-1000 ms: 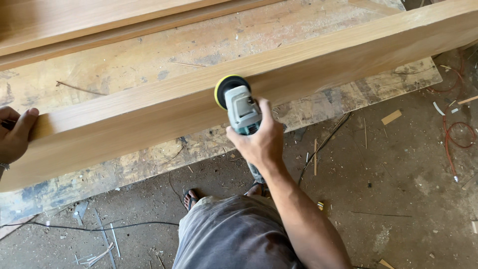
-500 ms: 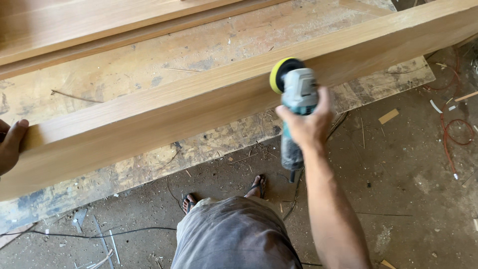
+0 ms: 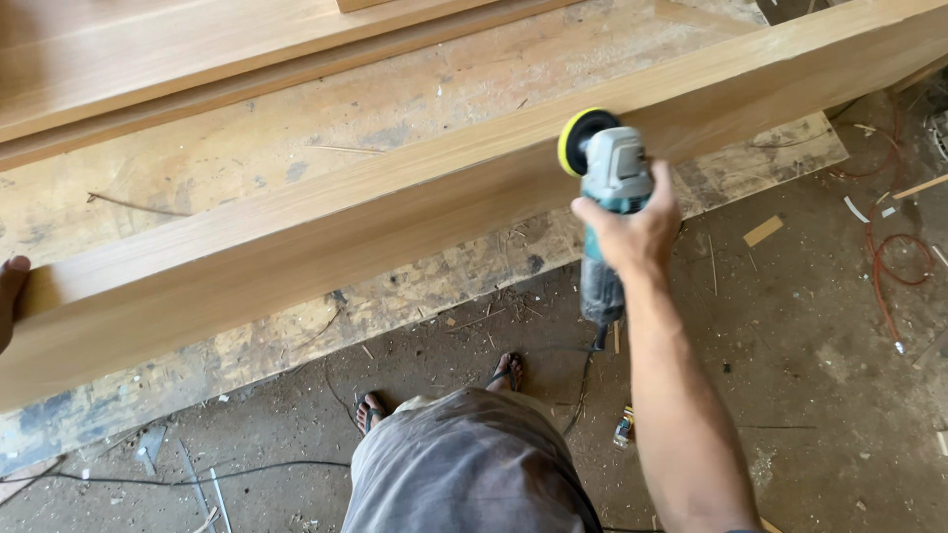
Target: The person sands the surfaces and edges of several wooden boards using a power sander and by hand, then moves the boards.
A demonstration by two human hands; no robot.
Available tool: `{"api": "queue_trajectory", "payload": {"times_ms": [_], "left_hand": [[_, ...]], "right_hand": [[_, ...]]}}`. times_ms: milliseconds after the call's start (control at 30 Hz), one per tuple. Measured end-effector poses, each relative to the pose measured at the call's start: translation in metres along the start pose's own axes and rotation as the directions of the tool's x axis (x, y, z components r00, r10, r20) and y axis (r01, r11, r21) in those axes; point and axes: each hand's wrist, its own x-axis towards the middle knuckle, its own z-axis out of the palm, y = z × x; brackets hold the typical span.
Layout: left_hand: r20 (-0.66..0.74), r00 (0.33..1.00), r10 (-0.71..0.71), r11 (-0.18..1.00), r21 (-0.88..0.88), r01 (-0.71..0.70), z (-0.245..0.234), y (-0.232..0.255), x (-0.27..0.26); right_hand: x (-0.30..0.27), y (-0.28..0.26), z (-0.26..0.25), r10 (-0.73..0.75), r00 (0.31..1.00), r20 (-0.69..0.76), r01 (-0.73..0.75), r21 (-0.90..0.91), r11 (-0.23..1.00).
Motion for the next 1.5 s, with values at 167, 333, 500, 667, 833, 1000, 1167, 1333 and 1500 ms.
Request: {"api": "queue_trajectory", "payload": {"times_ms": [167,333,500,667,833,1000,1167,1333,1500], "left_hand": [[-0.014,0.992,0.123,0.971,-0.204,-0.123,0.014,0.011,-0.007],[-0.018,0.772,0.635,0.761,0.185,-0.622,0.010,0.279,-0.083],[0.017,0.454,0.891,0.423,0.334,-0.842,0.152,0.446,-0.084],[-0.084,0.266,0.960,0.279,0.347,-0.896,0.251,0.494,-0.058],[-0.115,0.069,0.991,0.109,0.401,-0.909,0.257,0.489,-0.048],[-0.132,0.115,0.985,0.158,0.392,-0.906,0.249,0.510,-0.053],[-0.125,0.150,0.981,0.180,0.282,-0.942,0.252,0.546,-0.074],[-0.098,0.088,0.991,0.118,0.373,-0.920,0.269,0.552,-0.061],[0.010,0.141,0.990,0.128,0.361,-0.924,0.270,0.573,-0.058]], "right_hand": [[0.004,0.013,-0.028,0.094,0.985,-0.143,-0.092,0.023,0.996],[-0.022,0.023,-0.024,0.141,0.977,-0.159,-0.123,0.118,0.985],[-0.047,0.024,-0.002,0.141,0.985,-0.095,-0.128,0.131,0.983],[-0.072,0.040,-0.009,0.099,0.994,-0.041,-0.091,0.174,0.981],[-0.091,0.070,-0.029,0.017,1.000,-0.014,-0.016,0.081,0.997],[-0.091,0.089,-0.039,0.163,0.986,-0.013,-0.160,0.149,0.976],[-0.080,0.101,-0.050,0.147,0.989,0.022,-0.149,0.148,0.978],[-0.073,0.100,-0.056,0.139,0.989,0.041,-0.145,0.233,0.962],[-0.058,0.092,-0.072,0.361,0.926,0.110,-0.375,0.173,0.911]]}}
